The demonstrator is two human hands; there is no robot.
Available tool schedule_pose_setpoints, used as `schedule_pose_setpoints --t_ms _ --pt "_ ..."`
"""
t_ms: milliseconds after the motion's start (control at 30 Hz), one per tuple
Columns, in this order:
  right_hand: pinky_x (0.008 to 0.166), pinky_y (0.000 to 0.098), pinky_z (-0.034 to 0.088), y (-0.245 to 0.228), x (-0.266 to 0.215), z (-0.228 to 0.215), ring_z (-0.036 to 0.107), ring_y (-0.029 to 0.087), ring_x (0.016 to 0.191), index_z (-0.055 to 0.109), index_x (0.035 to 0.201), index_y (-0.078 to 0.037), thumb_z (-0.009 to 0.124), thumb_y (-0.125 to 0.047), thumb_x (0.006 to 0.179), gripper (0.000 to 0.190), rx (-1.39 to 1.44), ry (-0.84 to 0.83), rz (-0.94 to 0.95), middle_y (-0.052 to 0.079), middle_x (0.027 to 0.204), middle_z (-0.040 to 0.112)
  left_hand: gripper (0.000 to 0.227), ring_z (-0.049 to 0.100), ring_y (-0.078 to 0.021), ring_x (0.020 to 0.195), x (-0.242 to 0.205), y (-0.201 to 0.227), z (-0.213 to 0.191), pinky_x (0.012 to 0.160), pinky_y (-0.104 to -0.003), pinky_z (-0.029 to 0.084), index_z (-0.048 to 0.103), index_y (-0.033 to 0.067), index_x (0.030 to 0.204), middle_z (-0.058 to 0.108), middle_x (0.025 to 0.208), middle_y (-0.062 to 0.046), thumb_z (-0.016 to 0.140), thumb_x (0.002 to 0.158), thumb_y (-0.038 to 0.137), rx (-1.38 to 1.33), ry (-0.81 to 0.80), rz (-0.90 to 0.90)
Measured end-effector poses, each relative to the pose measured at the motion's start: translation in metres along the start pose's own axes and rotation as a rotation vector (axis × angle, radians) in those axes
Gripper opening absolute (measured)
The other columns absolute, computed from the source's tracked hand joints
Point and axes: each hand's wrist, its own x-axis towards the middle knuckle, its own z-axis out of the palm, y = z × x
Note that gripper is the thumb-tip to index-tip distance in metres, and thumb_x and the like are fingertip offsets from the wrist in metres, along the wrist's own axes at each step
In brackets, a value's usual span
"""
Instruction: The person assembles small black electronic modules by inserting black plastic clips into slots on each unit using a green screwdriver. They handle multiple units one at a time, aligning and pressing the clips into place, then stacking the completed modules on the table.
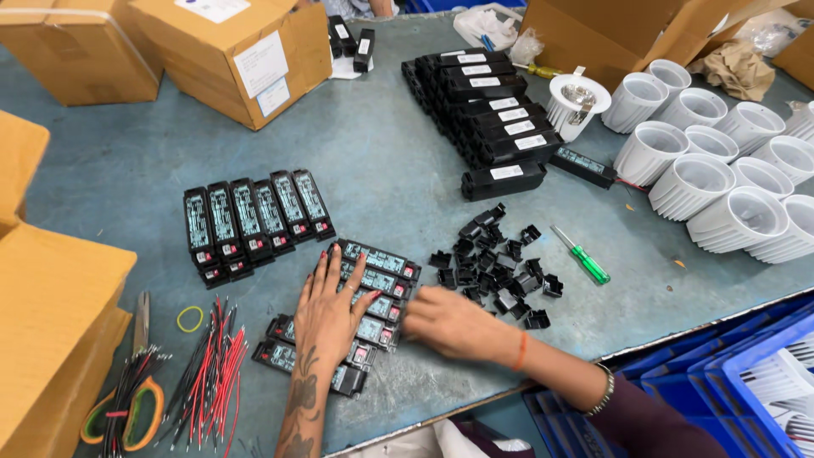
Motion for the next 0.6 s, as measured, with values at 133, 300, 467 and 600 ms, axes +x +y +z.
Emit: schedule_pose_setpoints --t_ms 133,300,467,600 --pt "0.081 0.0412 0.046 0.015 -0.019 -0.022 0.053 0.029 0.093 0.062 0.091 -0.009 0.074 -0.023 0.085 0.019 -0.179 -0.017 0.290 0.008 0.094 0.056 0.067 0.033 -0.0327 0.147 -0.002 0.001 -0.002 0.117 -0.049 0.028 0.044 0.0291 0.154 0.032 0.163 -0.012 0.054 0.093 0.055 -0.009 0.029 0.010" --pt "0.103 0.0564 0.035 0.005 -0.015 -0.001 0.051 0.037 0.119 0.063 0.109 -0.003 0.066 -0.049 0.088 0.051 -0.245 0.136 0.293 0.019 0.125 0.057 0.067 0.032 -0.0317 0.148 -0.003 0.001 -0.003 0.116 -0.048 0.027 0.045 0.0298 0.153 0.033 0.163 -0.012 0.055 0.091 0.054 -0.008 0.035 -0.003" --pt "0.119 0.0653 0.017 0.022 -0.022 0.017 0.042 0.036 0.142 0.061 0.136 -0.008 0.055 -0.038 0.101 0.046 -0.377 -0.004 0.279 0.015 0.146 0.054 0.065 0.031 -0.0302 0.148 -0.003 0.002 -0.006 0.117 -0.047 0.027 0.048 0.0304 0.149 0.034 0.162 -0.010 0.054 0.090 0.057 -0.001 0.011 -0.038" --pt "0.121 0.0640 0.017 0.049 -0.045 0.010 0.041 0.033 0.145 0.060 0.133 -0.007 0.052 -0.035 0.101 0.043 -0.464 -0.046 0.299 0.015 0.147 0.054 0.065 0.030 -0.0298 0.148 -0.002 0.003 -0.007 0.117 -0.046 0.027 0.050 0.0299 0.149 0.034 0.162 -0.011 0.052 0.090 0.059 -0.004 0.023 -0.033"
